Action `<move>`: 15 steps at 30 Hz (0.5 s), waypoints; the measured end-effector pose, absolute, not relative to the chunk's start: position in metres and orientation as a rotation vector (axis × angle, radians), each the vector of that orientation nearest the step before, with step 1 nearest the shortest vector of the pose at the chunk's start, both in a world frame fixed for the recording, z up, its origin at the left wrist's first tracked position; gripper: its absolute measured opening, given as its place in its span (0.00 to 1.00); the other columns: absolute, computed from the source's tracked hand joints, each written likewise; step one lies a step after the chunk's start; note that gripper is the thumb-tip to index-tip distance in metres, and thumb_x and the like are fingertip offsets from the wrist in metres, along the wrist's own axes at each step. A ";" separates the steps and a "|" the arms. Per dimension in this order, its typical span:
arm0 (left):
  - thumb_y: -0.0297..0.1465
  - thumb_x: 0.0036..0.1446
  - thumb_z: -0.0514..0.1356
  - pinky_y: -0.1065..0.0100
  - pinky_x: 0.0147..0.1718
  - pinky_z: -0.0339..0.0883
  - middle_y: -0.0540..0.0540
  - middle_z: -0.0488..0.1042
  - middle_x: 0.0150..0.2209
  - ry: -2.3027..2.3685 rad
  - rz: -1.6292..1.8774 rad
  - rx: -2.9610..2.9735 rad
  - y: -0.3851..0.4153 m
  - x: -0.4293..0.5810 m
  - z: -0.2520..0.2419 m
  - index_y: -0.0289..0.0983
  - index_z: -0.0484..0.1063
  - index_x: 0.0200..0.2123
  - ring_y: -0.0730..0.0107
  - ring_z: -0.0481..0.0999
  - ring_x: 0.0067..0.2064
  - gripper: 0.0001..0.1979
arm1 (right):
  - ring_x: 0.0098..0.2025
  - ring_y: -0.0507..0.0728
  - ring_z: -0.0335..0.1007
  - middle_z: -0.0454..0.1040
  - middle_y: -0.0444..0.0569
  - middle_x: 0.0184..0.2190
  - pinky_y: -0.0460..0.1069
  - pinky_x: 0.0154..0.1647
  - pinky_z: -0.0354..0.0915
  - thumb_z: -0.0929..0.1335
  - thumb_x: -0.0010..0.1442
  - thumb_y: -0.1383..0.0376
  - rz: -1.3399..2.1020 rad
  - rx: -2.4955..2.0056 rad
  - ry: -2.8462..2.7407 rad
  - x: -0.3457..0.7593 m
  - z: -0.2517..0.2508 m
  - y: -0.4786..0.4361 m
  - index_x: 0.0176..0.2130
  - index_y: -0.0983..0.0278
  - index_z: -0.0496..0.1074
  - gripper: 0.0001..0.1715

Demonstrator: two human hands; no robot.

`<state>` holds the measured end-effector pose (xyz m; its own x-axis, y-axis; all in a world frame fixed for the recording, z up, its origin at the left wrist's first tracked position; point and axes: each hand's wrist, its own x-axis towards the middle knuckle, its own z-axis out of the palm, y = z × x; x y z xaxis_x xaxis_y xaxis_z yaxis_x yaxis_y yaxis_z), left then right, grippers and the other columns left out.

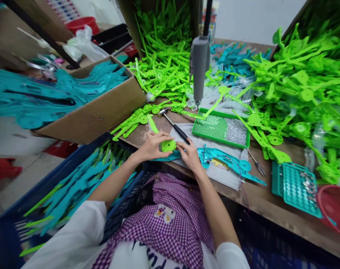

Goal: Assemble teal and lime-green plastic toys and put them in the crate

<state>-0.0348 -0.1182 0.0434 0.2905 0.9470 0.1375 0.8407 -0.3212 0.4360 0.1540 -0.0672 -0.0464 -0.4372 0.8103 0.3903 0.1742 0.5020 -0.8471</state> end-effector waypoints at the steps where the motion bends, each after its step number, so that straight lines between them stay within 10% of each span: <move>1: 0.45 0.50 0.66 0.53 0.55 0.46 0.40 0.71 0.54 1.607 0.541 2.329 -0.118 -0.036 0.043 0.40 0.67 0.56 0.54 0.70 0.53 0.32 | 0.43 0.57 0.75 0.81 0.45 0.38 0.60 0.66 0.54 0.63 0.63 0.59 0.993 -0.842 -1.843 0.156 -0.046 -0.066 0.42 0.58 0.77 0.15; 4: 0.53 0.46 0.66 0.51 0.58 0.42 0.36 0.68 0.57 1.600 0.547 2.468 -0.114 -0.045 0.038 0.40 0.60 0.63 0.51 0.67 0.57 0.44 | 0.49 0.59 0.73 0.80 0.46 0.38 0.60 0.63 0.57 0.64 0.62 0.56 1.095 -0.915 -1.663 0.161 -0.043 -0.061 0.40 0.58 0.77 0.15; 15: 0.56 0.57 0.52 0.61 0.41 0.60 0.40 0.77 0.32 1.875 0.360 2.611 -0.124 -0.026 0.064 0.33 0.76 0.36 0.61 0.74 0.35 0.31 | 0.36 0.56 0.73 0.79 0.45 0.33 0.50 0.39 0.68 0.66 0.54 0.58 1.323 -1.000 -1.483 0.160 -0.042 -0.050 0.35 0.62 0.76 0.13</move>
